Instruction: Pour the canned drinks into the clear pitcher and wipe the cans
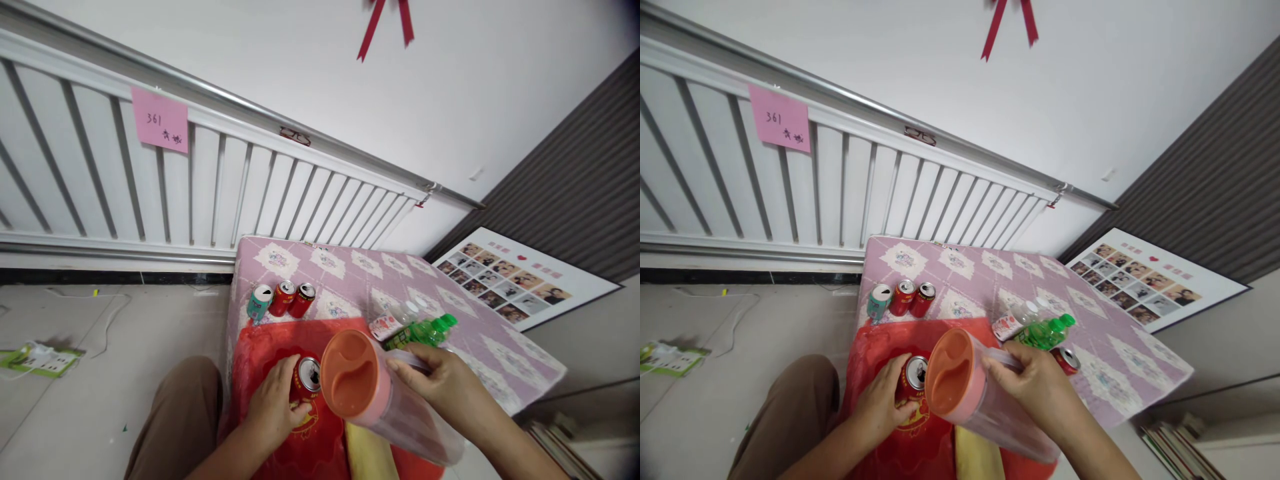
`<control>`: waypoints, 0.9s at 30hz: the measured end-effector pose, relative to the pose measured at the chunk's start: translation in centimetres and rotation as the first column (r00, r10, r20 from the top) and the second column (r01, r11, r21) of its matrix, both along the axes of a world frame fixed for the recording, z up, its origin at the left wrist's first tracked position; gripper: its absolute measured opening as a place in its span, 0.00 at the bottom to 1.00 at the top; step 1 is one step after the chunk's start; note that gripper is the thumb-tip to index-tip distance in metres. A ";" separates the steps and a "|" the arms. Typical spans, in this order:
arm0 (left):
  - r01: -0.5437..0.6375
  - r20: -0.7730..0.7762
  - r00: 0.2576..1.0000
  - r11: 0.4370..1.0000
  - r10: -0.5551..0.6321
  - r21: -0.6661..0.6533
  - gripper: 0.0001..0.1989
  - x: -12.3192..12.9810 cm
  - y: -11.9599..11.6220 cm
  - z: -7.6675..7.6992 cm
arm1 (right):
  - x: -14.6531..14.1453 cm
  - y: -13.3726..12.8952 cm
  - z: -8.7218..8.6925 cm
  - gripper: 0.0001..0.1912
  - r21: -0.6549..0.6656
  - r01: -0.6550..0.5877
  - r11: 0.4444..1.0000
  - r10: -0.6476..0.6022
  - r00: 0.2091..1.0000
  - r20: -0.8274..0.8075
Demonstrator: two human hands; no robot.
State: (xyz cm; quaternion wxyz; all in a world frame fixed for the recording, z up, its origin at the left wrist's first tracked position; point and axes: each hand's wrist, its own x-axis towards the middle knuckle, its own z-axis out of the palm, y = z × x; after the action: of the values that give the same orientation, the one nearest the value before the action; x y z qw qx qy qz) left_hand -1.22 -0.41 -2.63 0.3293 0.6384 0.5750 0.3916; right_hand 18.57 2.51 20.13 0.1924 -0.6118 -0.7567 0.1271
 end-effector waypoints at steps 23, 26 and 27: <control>0.010 -0.001 1.000 1.000 -0.010 -0.023 0.39 0.0 0.0 0.4 | -0.1 0.1 0.4 0.13 -0.038 -0.006 0.999 0.007 0.999 0.034; 0.010 -0.004 1.000 1.000 -0.010 -0.021 0.39 0.0 0.0 0.3 | -0.1 0.2 0.4 0.13 -0.037 -0.009 0.999 0.011 0.999 0.044; 0.009 -0.008 1.000 1.000 -0.009 -0.019 0.39 0.0 0.0 0.3 | -0.1 0.2 0.4 0.13 -0.040 -0.008 0.999 0.010 0.999 0.048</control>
State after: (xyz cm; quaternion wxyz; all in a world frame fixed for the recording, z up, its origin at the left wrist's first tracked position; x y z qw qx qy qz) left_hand -1.26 -0.39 -2.38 0.3351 0.6394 0.5770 0.3821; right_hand 18.47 2.69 20.54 0.1612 -0.6148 -0.7613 0.1283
